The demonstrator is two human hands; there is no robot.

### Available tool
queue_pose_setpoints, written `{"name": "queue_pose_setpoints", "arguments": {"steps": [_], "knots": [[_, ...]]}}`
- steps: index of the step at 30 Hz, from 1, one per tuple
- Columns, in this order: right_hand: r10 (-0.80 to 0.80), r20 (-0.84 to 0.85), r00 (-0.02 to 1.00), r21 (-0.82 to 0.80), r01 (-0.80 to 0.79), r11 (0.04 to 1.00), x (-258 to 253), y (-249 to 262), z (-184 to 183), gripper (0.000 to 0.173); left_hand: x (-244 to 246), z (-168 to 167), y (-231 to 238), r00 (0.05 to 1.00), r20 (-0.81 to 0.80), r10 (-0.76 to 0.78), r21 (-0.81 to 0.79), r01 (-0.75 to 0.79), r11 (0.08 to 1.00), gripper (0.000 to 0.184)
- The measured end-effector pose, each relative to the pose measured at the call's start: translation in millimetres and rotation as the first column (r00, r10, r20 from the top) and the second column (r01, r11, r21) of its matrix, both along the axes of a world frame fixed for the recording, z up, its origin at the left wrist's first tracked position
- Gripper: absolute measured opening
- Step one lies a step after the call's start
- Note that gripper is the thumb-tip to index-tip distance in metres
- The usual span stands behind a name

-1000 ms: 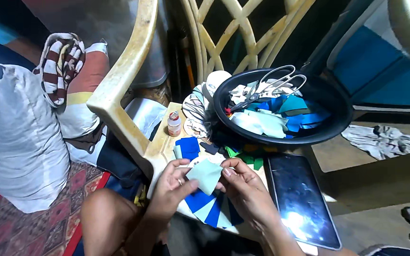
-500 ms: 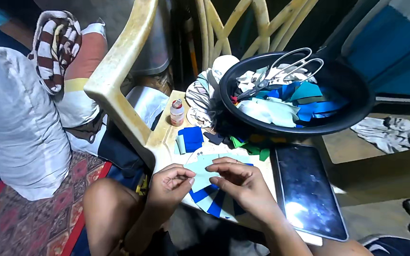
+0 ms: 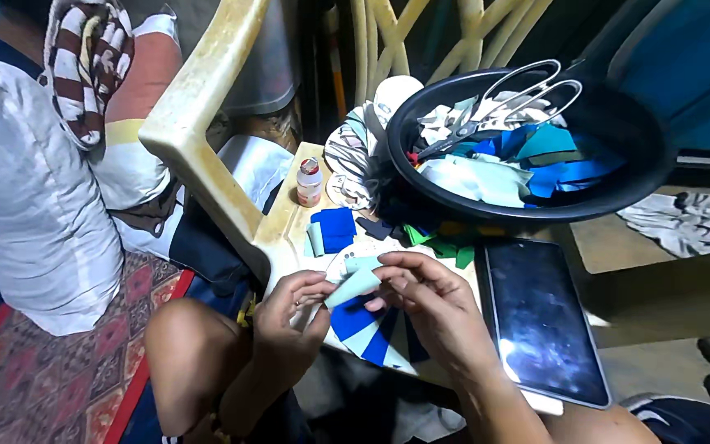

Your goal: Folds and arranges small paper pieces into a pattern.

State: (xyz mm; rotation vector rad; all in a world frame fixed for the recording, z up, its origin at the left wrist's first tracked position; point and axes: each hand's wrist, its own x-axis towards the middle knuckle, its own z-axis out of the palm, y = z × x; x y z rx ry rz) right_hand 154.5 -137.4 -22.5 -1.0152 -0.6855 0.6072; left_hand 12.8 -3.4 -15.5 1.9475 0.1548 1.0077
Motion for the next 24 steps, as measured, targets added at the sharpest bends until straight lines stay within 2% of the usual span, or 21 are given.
{"name": "queue_pose_setpoints", "arguments": {"steps": [2, 4, 6, 9, 13, 16, 24], "knots": [[0.006, -0.049, 0.999, -0.022, -0.007, 1.0, -0.6, 0.6, 1.9, 0.022, -0.8, -5.8, 3.8, 1.0, -0.003, -0.013, 0.092, 0.013, 0.996, 0.021], [-0.022, 0.002, 1.0, -0.045, 0.022, 0.999, -1.4, 2.0, 0.5, 0.016, -1.0, -10.4, 7.7, 1.0, -0.012, 0.012, 0.24, -0.009, 0.971, 0.011], [-0.046, 0.078, 0.996, -0.059, 0.051, 0.997, -1.9, 3.0, -1.9, 0.016, -2.1, -14.2, 9.1, 0.999, -0.031, 0.02, 0.302, -0.009, 0.953, 0.011], [-0.039, 0.18, 0.983, -0.126, 0.062, 0.99, -4.2, 3.5, -3.0, 0.029, -3.9, -20.2, 11.4, 0.998, -0.054, 0.012, 0.301, 0.005, 0.954, 0.009], [-0.031, 0.382, 0.924, -0.222, 0.124, 0.967, -9.1, 5.1, -8.1, 0.028, -8.0, -26.8, 16.4, 0.989, -0.147, -0.021, 0.283, 0.062, 0.957, 0.012], [-0.042, 0.501, 0.864, -0.238, 0.184, 0.954, -11.5, 7.8, -13.7, 0.029, -9.1, -30.1, 18.3, 0.98, -0.198, -0.011, 0.313, 0.074, 0.947, 0.014], [-0.076, 0.629, 0.774, -0.228, 0.277, 0.933, -11.3, 11.2, -19.8, 0.03, -8.6, -33.5, 19.4, 0.978, -0.208, 0.013, 0.382, 0.069, 0.922, 0.016]]}}
